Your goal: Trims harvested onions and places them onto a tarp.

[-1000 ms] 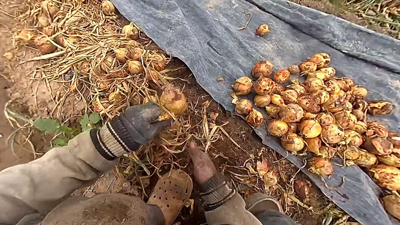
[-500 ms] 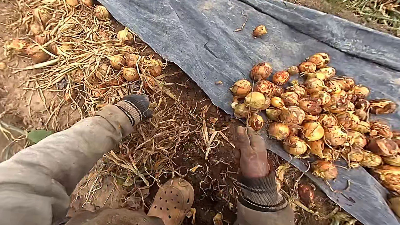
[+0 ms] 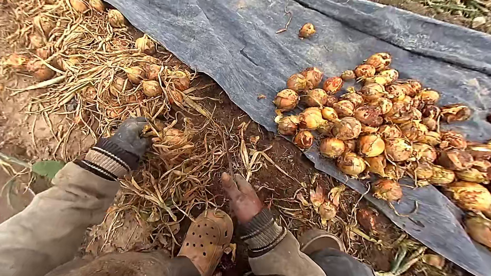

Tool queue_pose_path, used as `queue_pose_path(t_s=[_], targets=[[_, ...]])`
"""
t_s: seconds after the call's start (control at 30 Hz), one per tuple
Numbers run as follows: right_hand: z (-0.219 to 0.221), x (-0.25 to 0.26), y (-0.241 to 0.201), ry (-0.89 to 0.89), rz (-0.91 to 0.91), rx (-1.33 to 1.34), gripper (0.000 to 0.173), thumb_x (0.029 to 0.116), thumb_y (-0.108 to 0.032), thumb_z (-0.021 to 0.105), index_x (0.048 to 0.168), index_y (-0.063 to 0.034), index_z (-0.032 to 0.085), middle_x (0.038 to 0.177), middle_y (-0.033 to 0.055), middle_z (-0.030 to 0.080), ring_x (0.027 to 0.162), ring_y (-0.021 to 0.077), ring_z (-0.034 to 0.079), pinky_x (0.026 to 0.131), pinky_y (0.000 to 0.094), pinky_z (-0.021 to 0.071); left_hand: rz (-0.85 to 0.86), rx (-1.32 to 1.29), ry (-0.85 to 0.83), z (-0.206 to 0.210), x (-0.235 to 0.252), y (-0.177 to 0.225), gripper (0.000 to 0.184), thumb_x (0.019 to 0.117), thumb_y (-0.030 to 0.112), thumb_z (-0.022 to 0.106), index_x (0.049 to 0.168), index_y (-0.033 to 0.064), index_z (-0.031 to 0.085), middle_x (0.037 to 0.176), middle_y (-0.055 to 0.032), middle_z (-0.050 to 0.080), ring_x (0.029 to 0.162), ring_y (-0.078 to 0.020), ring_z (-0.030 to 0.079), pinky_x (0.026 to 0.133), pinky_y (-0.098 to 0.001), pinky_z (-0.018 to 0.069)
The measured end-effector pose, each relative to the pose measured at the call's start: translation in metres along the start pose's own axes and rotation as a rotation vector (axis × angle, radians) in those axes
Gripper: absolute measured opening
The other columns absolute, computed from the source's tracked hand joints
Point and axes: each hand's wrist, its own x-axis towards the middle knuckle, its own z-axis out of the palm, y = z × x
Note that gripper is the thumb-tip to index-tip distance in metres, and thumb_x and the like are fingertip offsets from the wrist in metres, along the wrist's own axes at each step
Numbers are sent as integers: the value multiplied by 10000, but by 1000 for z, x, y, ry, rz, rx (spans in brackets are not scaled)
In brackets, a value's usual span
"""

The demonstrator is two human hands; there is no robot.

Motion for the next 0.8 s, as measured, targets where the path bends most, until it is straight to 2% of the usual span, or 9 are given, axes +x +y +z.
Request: queue_pose_path(t_s=[0.13,0.23,0.3,0.4,0.47,0.53,0.67,0.73,0.8], targets=[[4,-1,-1,-65,-74,18,642,991,-652,494,1235,-64,578,808,96,589,668,220,573,679,448,520,-33,-399,173,10,-37,46,215,879,-63,645,1086,-26,689,1193,-137,693,1100,-210,664,967,-430,551],[7,-9,-5,-79,-242,106,746,900,-714,582,1249,-54,578,774,51,578,602,142,542,601,363,514,6,-496,181,18,-63,85,186,881,30,613,1046,14,698,974,10,720,862,2,660,793,-220,569],[6,-19,-7,-23,-393,192,823,873,-725,613,1298,-20,604,830,34,632,641,75,564,618,293,533,72,-588,131,24,-74,100,146,892,56,590,994,41,692,903,66,695,813,48,638,749,-166,553],[4,-30,-9,98,-568,254,658,940,-687,551,1084,-61,688,794,-24,645,656,11,576,612,236,531,211,-633,51,25,-79,106,126,931,155,629,1017,103,706,913,117,695,840,75,641,770,-138,553],[4,-32,-10,164,-571,267,570,995,-619,497,998,-85,698,735,-39,621,629,19,574,588,254,525,278,-621,-23,23,-74,103,196,935,371,689,1018,194,714,915,159,685,829,92,631,732,-121,543],[3,-30,-11,206,-528,197,649,997,-699,386,915,-120,668,671,-38,569,585,48,551,544,287,503,350,-558,-67,23,-68,101,277,885,456,726,942,185,717,867,128,669,809,61,631,707,-140,544],[1,-26,-11,301,-420,119,666,1018,-667,344,851,-120,683,675,-5,601,654,105,613,610,384,530,490,-378,27,31,-56,101,219,817,318,740,743,115,704,779,31,686,823,-43,675,759,-247,573],[0,-21,-9,322,-362,124,685,1020,-658,345,710,-117,629,599,9,550,591,141,582,566,423,496,462,-178,58,30,-52,100,191,809,266,694,746,87,708,798,-45,712,827,-168,707,753,-401,585],[0,-16,-5,345,-359,153,704,1019,-671,330,610,-136,537,528,-6,458,492,139,488,486,395,432,245,-120,82,31,-44,97,167,854,225,707,836,62,739,850,-94,733,838,-237,719,767,-505,581]])
